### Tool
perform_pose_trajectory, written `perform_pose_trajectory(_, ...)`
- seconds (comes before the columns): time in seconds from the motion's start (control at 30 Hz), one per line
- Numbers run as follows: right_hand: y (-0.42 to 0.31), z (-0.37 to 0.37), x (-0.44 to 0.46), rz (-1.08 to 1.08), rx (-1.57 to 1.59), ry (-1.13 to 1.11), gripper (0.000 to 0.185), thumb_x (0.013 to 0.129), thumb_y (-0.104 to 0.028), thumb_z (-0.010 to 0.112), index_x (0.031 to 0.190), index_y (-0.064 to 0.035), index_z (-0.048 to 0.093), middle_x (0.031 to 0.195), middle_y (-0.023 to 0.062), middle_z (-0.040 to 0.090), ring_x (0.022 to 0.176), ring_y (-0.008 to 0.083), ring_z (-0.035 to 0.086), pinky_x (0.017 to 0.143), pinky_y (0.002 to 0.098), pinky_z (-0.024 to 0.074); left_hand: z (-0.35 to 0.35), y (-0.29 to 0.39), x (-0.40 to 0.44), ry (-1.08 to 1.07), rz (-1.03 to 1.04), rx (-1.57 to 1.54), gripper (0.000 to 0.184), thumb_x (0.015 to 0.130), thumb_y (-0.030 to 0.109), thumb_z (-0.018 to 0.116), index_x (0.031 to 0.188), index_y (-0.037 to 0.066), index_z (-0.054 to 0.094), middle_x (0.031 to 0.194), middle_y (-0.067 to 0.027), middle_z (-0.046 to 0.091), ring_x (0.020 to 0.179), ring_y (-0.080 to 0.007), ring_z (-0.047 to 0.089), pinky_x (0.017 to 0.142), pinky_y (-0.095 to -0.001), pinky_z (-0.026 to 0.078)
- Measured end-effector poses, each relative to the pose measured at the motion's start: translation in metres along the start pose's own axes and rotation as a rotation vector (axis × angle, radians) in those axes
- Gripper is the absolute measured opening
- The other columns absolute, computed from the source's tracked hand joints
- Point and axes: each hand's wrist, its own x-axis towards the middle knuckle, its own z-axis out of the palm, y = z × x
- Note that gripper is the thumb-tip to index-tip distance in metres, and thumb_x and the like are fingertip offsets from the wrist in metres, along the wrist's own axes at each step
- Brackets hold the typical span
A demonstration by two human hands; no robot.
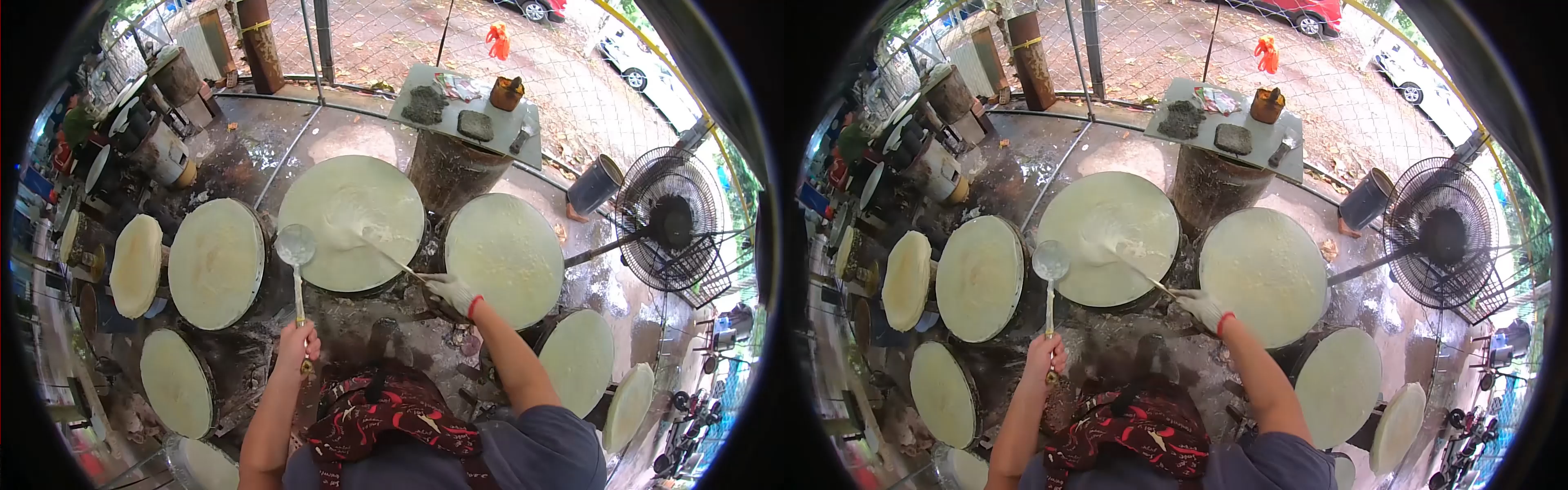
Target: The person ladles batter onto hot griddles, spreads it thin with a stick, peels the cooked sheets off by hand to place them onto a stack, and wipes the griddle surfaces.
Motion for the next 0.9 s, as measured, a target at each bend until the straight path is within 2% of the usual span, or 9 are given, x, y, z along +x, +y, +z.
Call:
perform_pose_trajectory(0.1,-0.007,0.050,-0.032,-0.001,0.469,0.360,0.032,0.091,-0.023,0.052,0.123,-0.0226,0.056,0.061,-0.0054,0.045,0.046,0.0056,0.035,0.041,0.0208,0.0313,0.010,0.002,0.007,0.069,0.030,0.050,0.010,0.087,0.012,0.050,0.084,0.007,0.042,0.060,-0.0021,0.043,0.039,-0.0099,0.039,0.033,-0.0259,0.032)
perform_pose_trajectory(0.13,-0.016,0.069,-0.039,0.102,0.265,0.403,0.032,0.092,-0.023,0.049,0.124,-0.0249,0.054,0.062,-0.0042,0.048,0.043,0.0058,0.036,0.038,0.0213,0.0285,0.010,-0.001,0.011,0.066,0.030,0.078,0.010,0.086,0.012,0.051,0.084,0.007,0.042,0.060,-0.0022,0.043,0.039,-0.0101,0.039,0.033,-0.0261,0.032)
perform_pose_trajectory(0.23,0.024,0.086,-0.039,0.070,0.272,0.106,0.032,0.092,-0.023,0.051,0.124,-0.0192,0.055,0.065,-0.0037,0.051,0.044,0.0058,0.038,0.039,0.0214,0.0289,0.009,-0.004,0.020,0.078,0.041,0.165,0.011,0.085,0.012,0.051,0.084,0.006,0.042,0.060,-0.0022,0.044,0.039,-0.0106,0.040,0.033,-0.0264,0.033)
perform_pose_trajectory(0.4,0.040,0.127,-0.049,0.023,0.483,0.410,0.032,0.091,-0.022,0.053,0.122,-0.0147,0.056,0.074,-0.0039,0.055,0.053,0.0058,0.045,0.044,0.0204,0.0338,0.033,-0.015,0.024,0.185,0.101,0.290,0.012,0.084,0.012,0.052,0.081,0.005,0.043,0.059,-0.0021,0.043,0.039,-0.0114,0.041,0.033,-0.0265,0.034)
perform_pose_trajectory(0.43,0.051,0.140,-0.034,0.052,0.464,0.415,0.033,0.091,-0.022,0.053,0.123,-0.0140,0.056,0.076,-0.0040,0.057,0.055,0.0056,0.046,0.046,0.0203,0.0348,0.038,-0.020,0.029,0.160,0.113,0.286,0.013,0.084,0.012,0.052,0.079,0.005,0.042,0.058,-0.0020,0.042,0.039,-0.0115,0.041,0.033,-0.0265,0.034)
perform_pose_trajectory(0.47,0.080,0.150,-0.002,-0.198,0.198,0.370,0.035,0.090,-0.024,0.054,0.123,-0.0118,0.055,0.082,-0.0048,0.059,0.059,0.0042,0.046,0.049,0.0199,0.0369,0.044,-0.026,0.033,0.136,0.124,0.283,0.013,0.084,0.013,0.052,0.078,0.005,0.042,0.057,-0.0018,0.042,0.039,-0.0116,0.042,0.033,-0.0265,0.034)
perform_pose_trajectory(0.63,0.005,0.150,-0.019,-0.016,0.385,0.209,0.032,0.090,-0.023,0.054,0.121,-0.0146,0.057,0.072,-0.0042,0.055,0.051,0.0066,0.045,0.044,0.0228,0.0372,0.043,0.006,0.013,-0.074,0.029,-0.139,0.019,0.088,0.013,0.050,0.073,0.005,0.042,0.054,-0.0011,0.039,0.035,-0.0102,0.035,0.033,-0.0259,0.030)
perform_pose_trajectory(0.8,-0.023,0.116,-0.018,-0.075,0.504,0.422,0.035,0.090,-0.021,0.053,0.123,-0.0110,0.055,0.066,-0.0030,0.053,0.052,0.0033,0.043,0.044,0.0195,0.0353,0.014,0.007,-0.069,-0.319,0.123,-0.320,0.011,0.091,0.009,0.043,0.101,0.004,0.044,0.062,-0.0018,0.039,0.040,-0.0075,0.034,0.031,-0.0223,0.029)
perform_pose_trajectory(0.9,0.004,0.121,0.018,-0.249,-0.238,0.287,0.034,0.089,-0.021,0.053,0.120,-0.0089,0.058,0.069,-0.0011,0.056,0.054,0.0043,0.046,0.046,0.0209,0.0381,0.024,0.010,-0.067,-0.269,0.015,-0.485,0.010,0.092,0.010,0.042,0.100,0.004,0.045,0.064,-0.0017,0.039,0.039,-0.0065,0.032,0.032,-0.0211,0.029)
